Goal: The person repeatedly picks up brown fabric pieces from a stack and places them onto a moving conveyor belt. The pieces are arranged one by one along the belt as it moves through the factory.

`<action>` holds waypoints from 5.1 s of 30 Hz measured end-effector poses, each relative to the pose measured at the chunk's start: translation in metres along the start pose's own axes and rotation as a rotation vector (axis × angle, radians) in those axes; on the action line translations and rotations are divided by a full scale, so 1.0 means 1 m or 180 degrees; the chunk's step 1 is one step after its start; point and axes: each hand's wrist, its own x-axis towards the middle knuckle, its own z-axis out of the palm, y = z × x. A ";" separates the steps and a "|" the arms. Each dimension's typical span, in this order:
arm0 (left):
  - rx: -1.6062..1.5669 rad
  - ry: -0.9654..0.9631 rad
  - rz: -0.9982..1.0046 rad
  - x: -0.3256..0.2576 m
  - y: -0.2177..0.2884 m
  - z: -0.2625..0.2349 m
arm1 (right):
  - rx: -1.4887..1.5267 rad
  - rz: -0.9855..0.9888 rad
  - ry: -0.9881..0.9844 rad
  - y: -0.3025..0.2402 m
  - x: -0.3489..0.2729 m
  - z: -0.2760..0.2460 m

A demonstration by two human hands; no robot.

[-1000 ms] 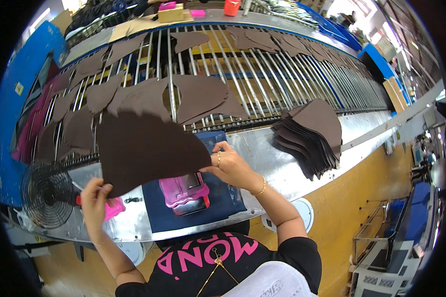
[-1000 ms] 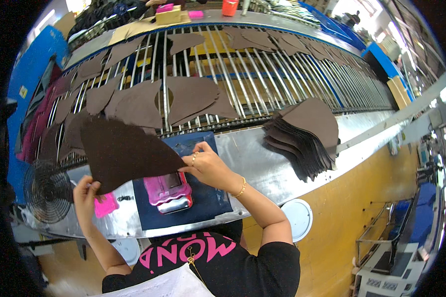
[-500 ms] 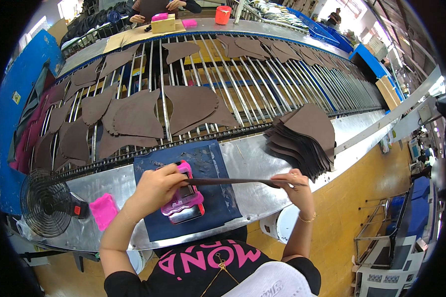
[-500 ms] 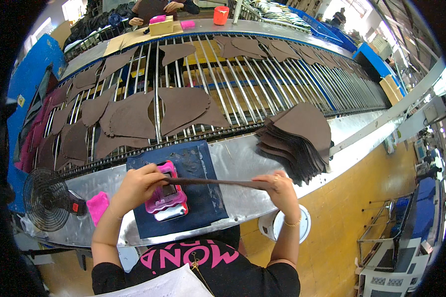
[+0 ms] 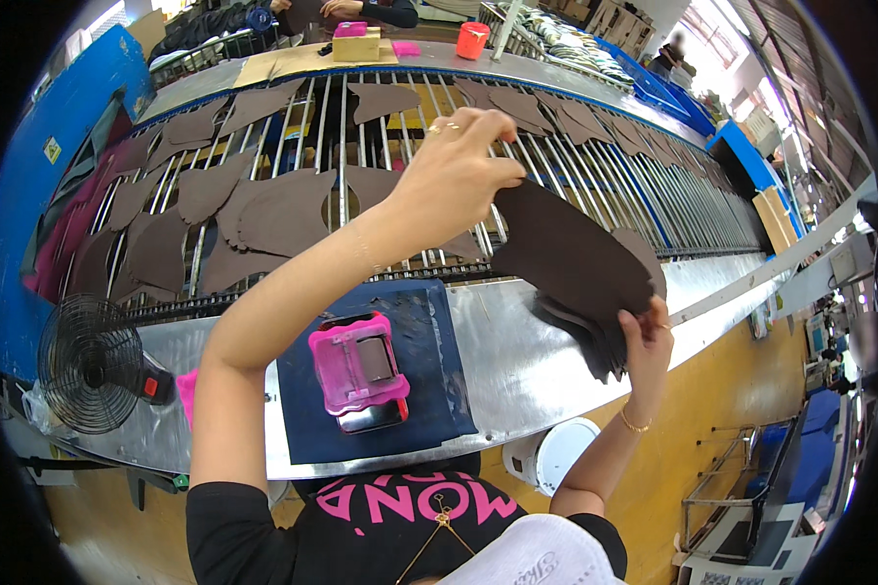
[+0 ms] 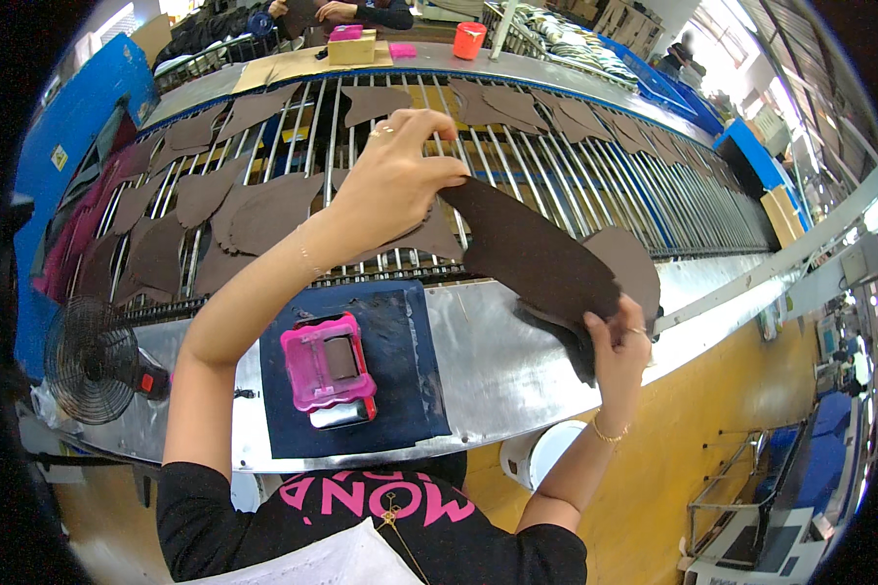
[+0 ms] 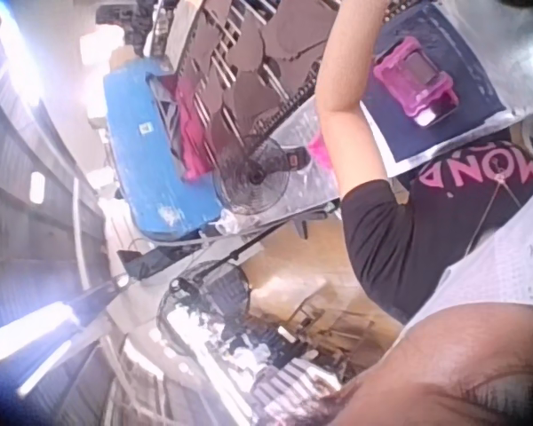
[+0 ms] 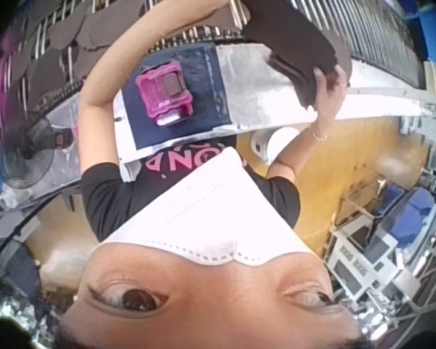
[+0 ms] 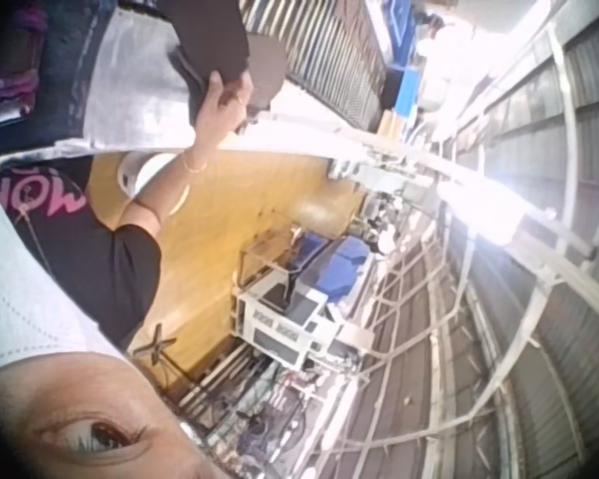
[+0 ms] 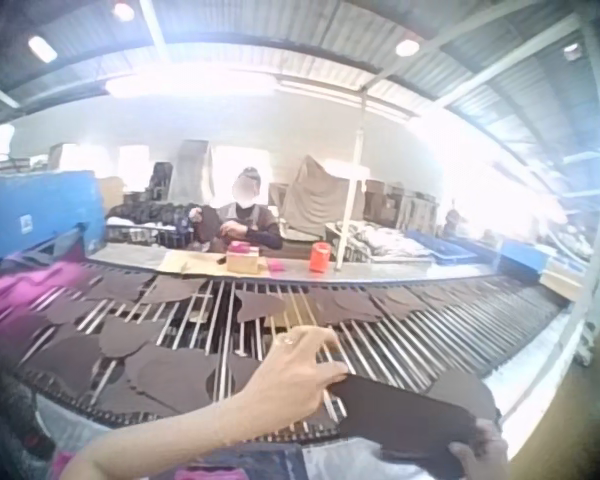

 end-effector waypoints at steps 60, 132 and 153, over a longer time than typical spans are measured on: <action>-0.0770 0.0419 -0.3598 -0.234 0.006 -0.127 | -0.2613 0.2879 -0.0347 0.191 0.052 -0.048; -0.0984 -0.0935 -0.0580 -0.041 0.019 -0.046 | -0.1346 -0.1327 -0.0437 -0.057 0.023 -0.035; -0.2042 0.1307 -0.3952 -0.178 -0.194 -0.020 | -0.3262 0.1189 0.0277 0.154 0.034 -0.052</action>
